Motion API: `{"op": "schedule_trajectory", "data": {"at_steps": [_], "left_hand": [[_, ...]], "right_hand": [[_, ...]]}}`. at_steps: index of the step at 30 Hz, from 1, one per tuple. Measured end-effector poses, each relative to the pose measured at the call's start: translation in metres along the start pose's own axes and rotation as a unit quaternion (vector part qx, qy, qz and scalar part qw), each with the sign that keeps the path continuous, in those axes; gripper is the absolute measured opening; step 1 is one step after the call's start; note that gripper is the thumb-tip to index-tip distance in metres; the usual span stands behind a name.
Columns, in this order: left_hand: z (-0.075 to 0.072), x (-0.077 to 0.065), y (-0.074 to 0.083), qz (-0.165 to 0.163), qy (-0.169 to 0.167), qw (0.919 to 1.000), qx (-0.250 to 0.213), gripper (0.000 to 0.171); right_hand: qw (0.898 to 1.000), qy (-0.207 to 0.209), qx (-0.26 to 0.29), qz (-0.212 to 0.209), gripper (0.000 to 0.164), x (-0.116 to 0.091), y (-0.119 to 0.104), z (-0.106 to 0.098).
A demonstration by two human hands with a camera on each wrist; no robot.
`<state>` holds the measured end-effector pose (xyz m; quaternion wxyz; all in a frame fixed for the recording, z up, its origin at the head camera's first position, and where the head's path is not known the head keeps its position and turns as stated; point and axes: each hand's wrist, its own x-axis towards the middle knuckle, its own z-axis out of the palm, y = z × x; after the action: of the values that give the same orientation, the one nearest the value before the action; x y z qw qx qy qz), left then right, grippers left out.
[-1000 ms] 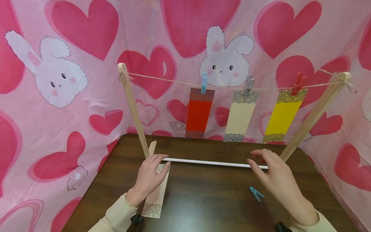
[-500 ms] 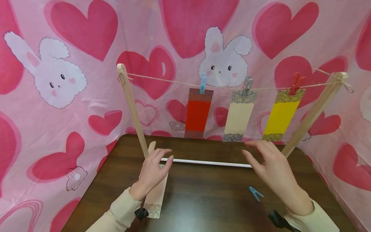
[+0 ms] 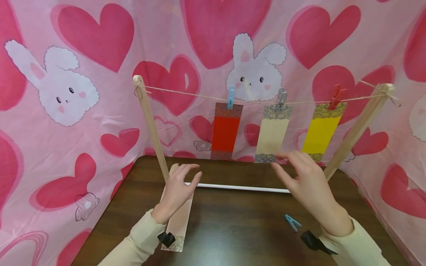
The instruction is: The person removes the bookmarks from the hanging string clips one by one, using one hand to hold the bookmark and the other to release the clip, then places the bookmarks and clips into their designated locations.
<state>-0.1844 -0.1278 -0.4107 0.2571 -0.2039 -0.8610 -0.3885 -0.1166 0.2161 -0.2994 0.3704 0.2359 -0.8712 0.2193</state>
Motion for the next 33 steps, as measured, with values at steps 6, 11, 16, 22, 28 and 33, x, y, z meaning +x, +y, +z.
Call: {"op": "schedule_trajectory", "data": {"at_steps": [6, 11, 16, 22, 28, 33], "left_hand": [[0.003, 0.007, 0.004, -0.011, 0.0, 0.9993, -0.036, 0.026], [0.004, 0.013, 0.007, -0.021, 0.005, 0.9975, -0.068, 0.025], [0.006, 0.02, 0.008, -0.032, 0.01, 0.9951, -0.092, 0.025], [0.01, 0.026, 0.008, -0.042, 0.016, 0.991, -0.126, 0.026], [0.013, 0.033, 0.009, -0.045, 0.017, 0.9887, -0.142, 0.028], [0.015, 0.041, 0.011, -0.045, 0.02, 0.9885, -0.143, 0.028]], "right_hand": [[1.0, -0.006, 0.001, 0.009, 0.031, 0.011, -0.005, -0.001], [1.0, -0.016, 0.003, 0.025, 0.03, 0.019, -0.009, -0.001], [0.999, -0.017, 0.01, 0.03, 0.03, 0.028, -0.014, -0.003], [0.999, -0.012, 0.014, 0.028, 0.03, 0.04, -0.021, -0.005], [0.999, -0.004, 0.025, 0.025, 0.027, 0.051, -0.028, -0.006], [0.999, -0.006, 0.029, 0.014, 0.029, 0.062, -0.031, -0.005]]}}
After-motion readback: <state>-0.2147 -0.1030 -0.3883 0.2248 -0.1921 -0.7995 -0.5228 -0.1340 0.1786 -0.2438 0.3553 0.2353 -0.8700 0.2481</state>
